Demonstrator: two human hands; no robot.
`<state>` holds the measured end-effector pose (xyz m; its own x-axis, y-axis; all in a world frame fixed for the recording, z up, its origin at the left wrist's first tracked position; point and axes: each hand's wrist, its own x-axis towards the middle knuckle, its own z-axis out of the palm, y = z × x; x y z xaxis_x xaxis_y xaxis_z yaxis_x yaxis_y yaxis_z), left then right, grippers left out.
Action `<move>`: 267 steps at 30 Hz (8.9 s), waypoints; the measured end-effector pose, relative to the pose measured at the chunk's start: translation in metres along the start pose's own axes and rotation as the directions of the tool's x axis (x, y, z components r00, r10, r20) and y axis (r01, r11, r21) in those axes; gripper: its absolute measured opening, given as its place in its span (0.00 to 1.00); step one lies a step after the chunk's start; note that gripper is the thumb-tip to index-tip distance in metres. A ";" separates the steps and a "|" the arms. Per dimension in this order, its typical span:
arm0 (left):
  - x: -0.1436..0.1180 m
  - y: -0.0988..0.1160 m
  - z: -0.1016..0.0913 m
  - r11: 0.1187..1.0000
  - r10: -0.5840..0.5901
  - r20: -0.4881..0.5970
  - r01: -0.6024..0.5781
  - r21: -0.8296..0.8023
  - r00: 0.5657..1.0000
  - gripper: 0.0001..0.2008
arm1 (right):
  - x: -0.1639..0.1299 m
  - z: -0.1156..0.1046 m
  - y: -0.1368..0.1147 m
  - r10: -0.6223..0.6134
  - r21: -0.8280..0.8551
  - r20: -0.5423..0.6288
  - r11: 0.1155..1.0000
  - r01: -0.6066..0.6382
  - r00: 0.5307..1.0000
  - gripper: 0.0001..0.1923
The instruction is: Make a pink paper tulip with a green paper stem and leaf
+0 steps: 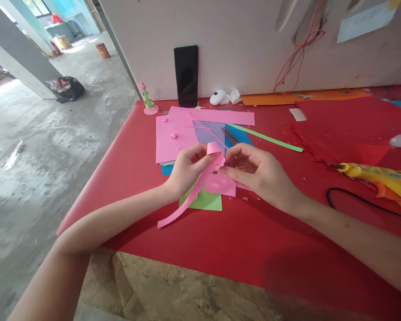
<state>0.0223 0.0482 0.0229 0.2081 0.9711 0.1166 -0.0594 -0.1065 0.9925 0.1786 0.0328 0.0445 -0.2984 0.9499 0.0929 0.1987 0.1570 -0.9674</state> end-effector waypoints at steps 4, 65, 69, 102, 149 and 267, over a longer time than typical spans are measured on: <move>-0.005 0.000 0.003 1.000 0.016 0.030 -0.015 -0.016 0.999 0.08 | 0.001 0.001 0.001 0.010 -0.055 -0.052 0.998 -0.013 0.999 0.16; -0.005 -0.001 0.003 0.998 -0.041 0.138 0.045 -0.031 0.990 0.04 | 0.006 -0.019 -0.007 0.031 -0.192 0.017 0.981 -0.027 0.999 0.12; -0.005 -0.002 0.003 0.995 -0.094 0.171 0.098 -0.020 0.981 0.08 | 0.008 -0.021 -0.004 0.045 -0.226 0.069 0.974 -0.028 0.997 0.13; -0.010 0.016 -0.001 0.915 0.191 0.248 -0.264 0.304 0.950 0.10 | -0.001 -0.030 -0.027 0.243 -0.305 0.158 0.934 -0.187 0.957 0.15; -0.007 0.021 -0.003 0.939 -0.256 0.250 0.302 -0.164 0.934 0.07 | -0.006 -0.037 -0.035 0.157 -0.468 0.169 0.882 -0.061 0.973 0.12; -0.016 0.032 -0.002 0.828 0.430 0.471 -0.545 0.135 0.770 0.14 | -0.011 -0.020 -0.018 -0.144 0.062 0.415 0.990 0.131 0.898 0.26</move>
<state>0.0152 0.0297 0.0529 0.5947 0.6017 0.5332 -0.0303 -0.6460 0.7627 0.1974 0.0251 0.0658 -0.6845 0.7182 0.1253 0.0998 0.2626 -0.9597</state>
